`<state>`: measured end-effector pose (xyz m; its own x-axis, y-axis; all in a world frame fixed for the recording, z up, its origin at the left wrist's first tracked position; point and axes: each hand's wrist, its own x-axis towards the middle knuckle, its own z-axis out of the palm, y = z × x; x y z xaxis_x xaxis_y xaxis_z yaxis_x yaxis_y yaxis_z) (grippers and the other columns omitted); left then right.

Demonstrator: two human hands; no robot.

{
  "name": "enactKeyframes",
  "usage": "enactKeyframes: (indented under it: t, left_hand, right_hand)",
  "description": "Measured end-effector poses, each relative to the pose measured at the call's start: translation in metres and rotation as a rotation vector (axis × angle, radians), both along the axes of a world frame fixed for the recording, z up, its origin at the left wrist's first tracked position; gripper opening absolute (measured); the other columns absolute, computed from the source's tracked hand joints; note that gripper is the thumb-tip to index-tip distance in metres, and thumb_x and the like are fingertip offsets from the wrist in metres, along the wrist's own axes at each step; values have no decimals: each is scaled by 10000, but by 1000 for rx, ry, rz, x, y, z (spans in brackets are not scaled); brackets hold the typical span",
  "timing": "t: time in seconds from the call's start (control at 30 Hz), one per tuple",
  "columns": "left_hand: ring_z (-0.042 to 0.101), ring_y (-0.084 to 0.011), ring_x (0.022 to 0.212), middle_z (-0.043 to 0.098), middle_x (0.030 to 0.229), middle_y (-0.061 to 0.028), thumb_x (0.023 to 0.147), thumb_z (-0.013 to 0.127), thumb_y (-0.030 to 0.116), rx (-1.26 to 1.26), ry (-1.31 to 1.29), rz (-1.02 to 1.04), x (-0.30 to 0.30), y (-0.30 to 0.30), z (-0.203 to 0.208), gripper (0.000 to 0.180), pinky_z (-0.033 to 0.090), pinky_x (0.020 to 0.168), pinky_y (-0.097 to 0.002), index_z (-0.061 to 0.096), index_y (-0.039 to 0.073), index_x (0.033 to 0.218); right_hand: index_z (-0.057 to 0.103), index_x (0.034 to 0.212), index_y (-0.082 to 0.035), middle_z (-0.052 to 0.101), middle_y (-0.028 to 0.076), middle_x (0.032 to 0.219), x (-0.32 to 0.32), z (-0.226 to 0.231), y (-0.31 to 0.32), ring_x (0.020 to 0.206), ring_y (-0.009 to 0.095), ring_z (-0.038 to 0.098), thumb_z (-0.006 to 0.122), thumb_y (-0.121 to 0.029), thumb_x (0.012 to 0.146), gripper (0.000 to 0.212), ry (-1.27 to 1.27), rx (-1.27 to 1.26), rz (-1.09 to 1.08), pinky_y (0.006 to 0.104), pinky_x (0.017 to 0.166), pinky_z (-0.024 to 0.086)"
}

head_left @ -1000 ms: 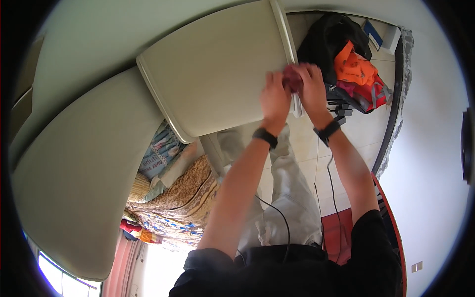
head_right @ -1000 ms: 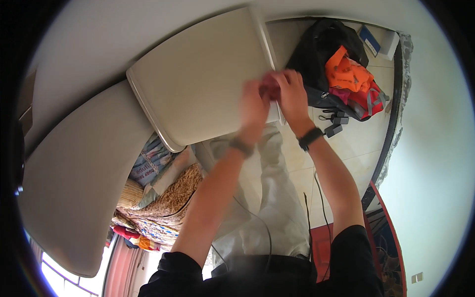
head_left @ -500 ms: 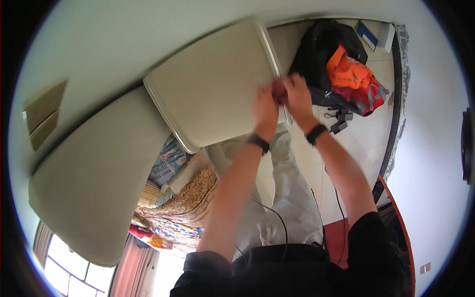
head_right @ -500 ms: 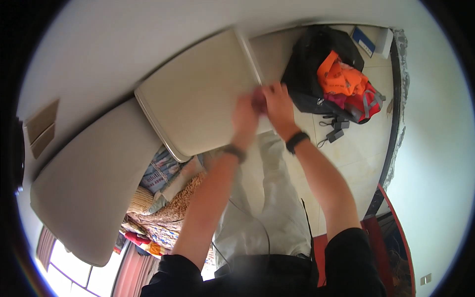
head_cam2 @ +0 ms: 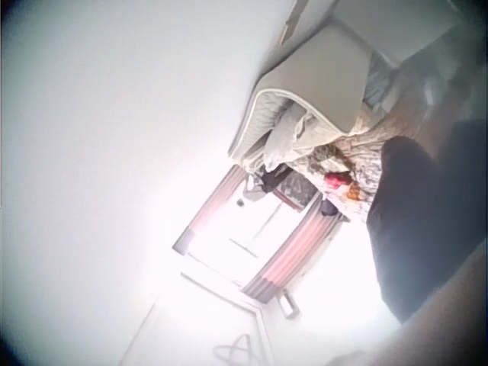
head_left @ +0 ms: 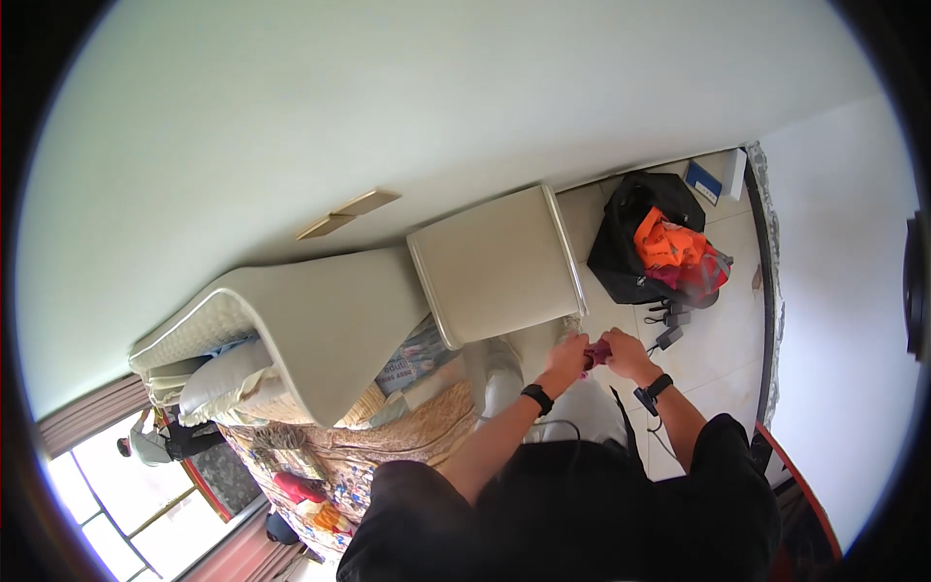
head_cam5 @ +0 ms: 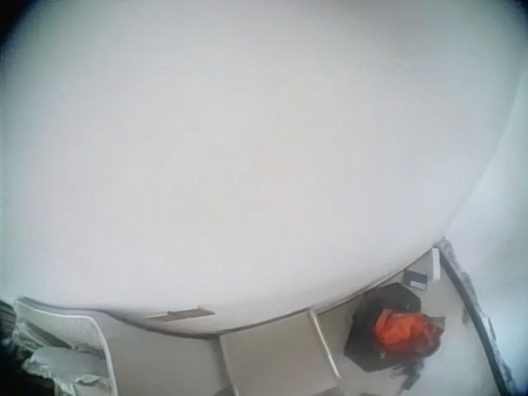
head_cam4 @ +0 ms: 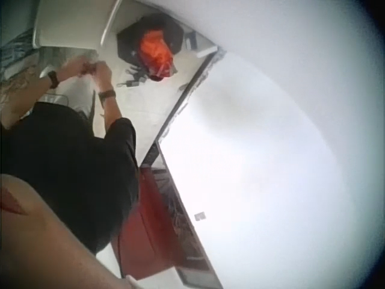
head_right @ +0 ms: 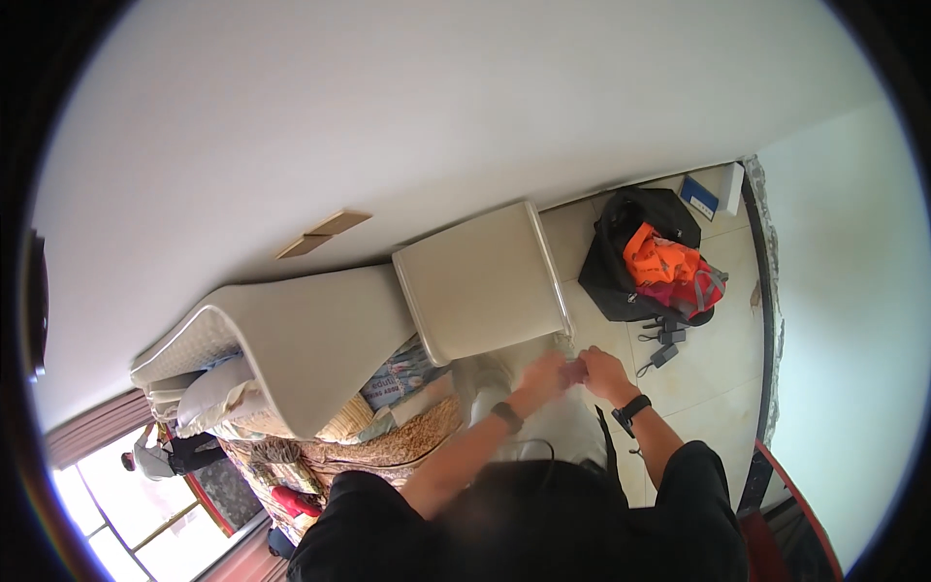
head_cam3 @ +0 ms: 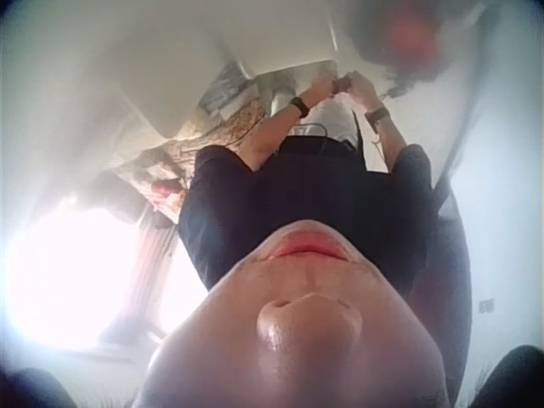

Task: The person wipes down a wall, a chair, and the floor with a cloth.

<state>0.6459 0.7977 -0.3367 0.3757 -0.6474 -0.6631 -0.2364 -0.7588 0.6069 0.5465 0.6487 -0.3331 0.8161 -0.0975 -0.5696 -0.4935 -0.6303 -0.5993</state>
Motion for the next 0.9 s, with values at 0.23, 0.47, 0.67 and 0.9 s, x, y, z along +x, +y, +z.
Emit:
enactKeyframes:
  t: [0.23, 0.47, 0.67, 0.9]
  left_hand:
    - [602, -361, 918, 618, 938, -131, 754, 659, 93, -217, 41, 281, 63, 50, 101, 257, 497, 770, -455, 565, 73, 992]
    - [631, -363, 739, 631, 943, -131, 789, 654, 144, -463, -485, 313, 122, 129, 180, 261, 515, 632, -453, 593, 93, 1037]
    - [642, -317, 772, 629, 973, -131, 773, 681, 70, -605, -439, 596, 150, 212, 197, 385, 536, 672, -379, 591, 72, 1148]
    - [614, -307, 929, 612, 1119, -140, 745, 713, -8, -801, -642, 681, 158, 295, 255, 518, 529, 764, -332, 573, 55, 1239]
  right_hand:
    - [605, 981, -71, 580, 125, 937, 69, 113, 35, 915, 351, 592, 646, -27, 705, 282, -330, -49, -15, 430, 758, 502]
    - [642, 1063, -86, 601, 101, 936, 145, 188, 107, 853, 317, 610, 679, 18, 691, 388, -621, -56, -96, 356, 726, 507]
    - [632, 1111, -67, 604, 97, 953, 197, 228, 197, 837, 286, 630, 673, 25, 699, 424, -716, -71, -119, 338, 712, 516]
    - [593, 1183, -60, 613, 106, 964, 234, 261, 277, 810, 244, 644, 663, 50, 710, 491, -789, 205, -32, 304, 707, 546]
